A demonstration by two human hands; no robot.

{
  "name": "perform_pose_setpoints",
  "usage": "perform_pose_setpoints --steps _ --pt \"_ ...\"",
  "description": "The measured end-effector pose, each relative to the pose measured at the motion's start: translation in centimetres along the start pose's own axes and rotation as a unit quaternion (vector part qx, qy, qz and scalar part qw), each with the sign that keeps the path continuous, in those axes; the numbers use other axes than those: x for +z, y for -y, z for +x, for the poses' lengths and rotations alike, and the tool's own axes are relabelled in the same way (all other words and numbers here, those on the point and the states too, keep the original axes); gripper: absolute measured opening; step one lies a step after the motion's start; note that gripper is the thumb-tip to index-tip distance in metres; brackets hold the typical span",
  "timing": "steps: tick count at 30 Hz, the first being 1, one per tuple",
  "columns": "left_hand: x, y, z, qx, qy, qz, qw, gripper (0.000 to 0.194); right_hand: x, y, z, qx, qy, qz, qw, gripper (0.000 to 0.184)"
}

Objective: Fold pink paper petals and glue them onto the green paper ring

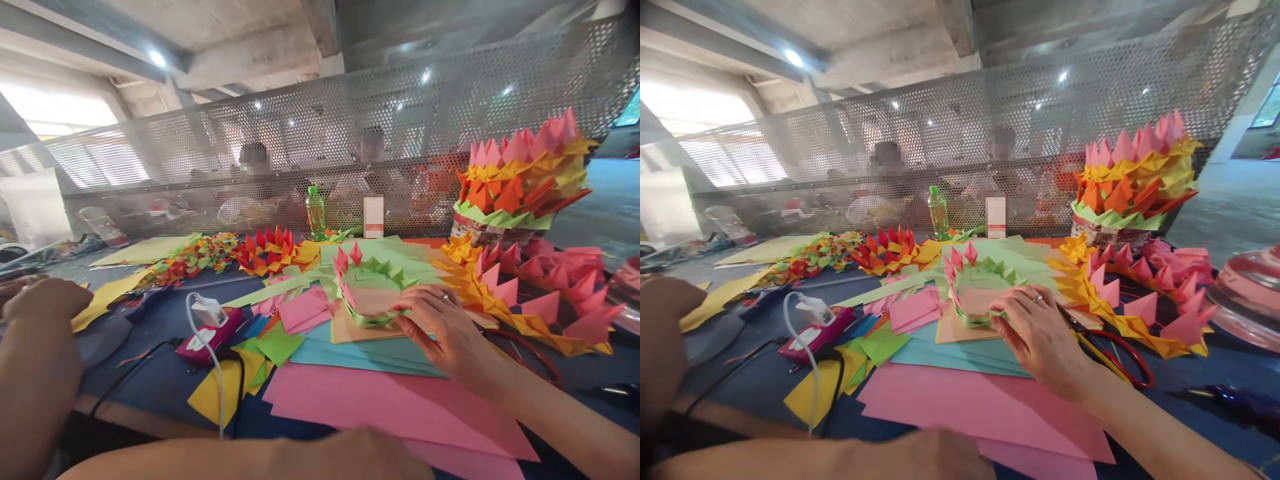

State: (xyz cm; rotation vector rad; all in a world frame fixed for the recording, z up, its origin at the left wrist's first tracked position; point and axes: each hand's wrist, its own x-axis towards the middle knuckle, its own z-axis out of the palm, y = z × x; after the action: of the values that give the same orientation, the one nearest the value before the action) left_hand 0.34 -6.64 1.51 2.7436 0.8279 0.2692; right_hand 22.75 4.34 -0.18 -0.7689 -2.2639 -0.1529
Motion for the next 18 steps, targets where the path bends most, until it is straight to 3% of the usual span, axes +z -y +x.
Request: perform_pose_setpoints --steps 5,8,10,13,18 --pt "-4.0 6.4 0.1 -0.153 -0.055 0.073 0.984 0.016 0.1 0.1 0.0 -0.010 0.003 0.006 1.000 0.009" --pt "-5.0 11.2 -0.7 -0.269 -0.088 0.134 0.950 0.022 0.2 0.2 -0.1 -0.023 0.000 0.008 1.000 0.009" --pt "-4.9 13.5 -1.5 -0.302 -0.074 0.151 0.938 0.027 0.2 0.4 -0.2 -0.029 -0.001 0.007 1.000 0.010" --pt "-4.6 15.3 -2.4 -0.315 -0.045 0.154 0.935 0.029 0.3 0.5 -0.2 -0.033 0.001 0.006 0.999 0.011" --pt "-4.7 15.5 -2.3 -0.310 -0.009 0.149 0.939 0.031 0.3 0.6 -0.2 -0.035 0.004 0.005 0.999 0.013"
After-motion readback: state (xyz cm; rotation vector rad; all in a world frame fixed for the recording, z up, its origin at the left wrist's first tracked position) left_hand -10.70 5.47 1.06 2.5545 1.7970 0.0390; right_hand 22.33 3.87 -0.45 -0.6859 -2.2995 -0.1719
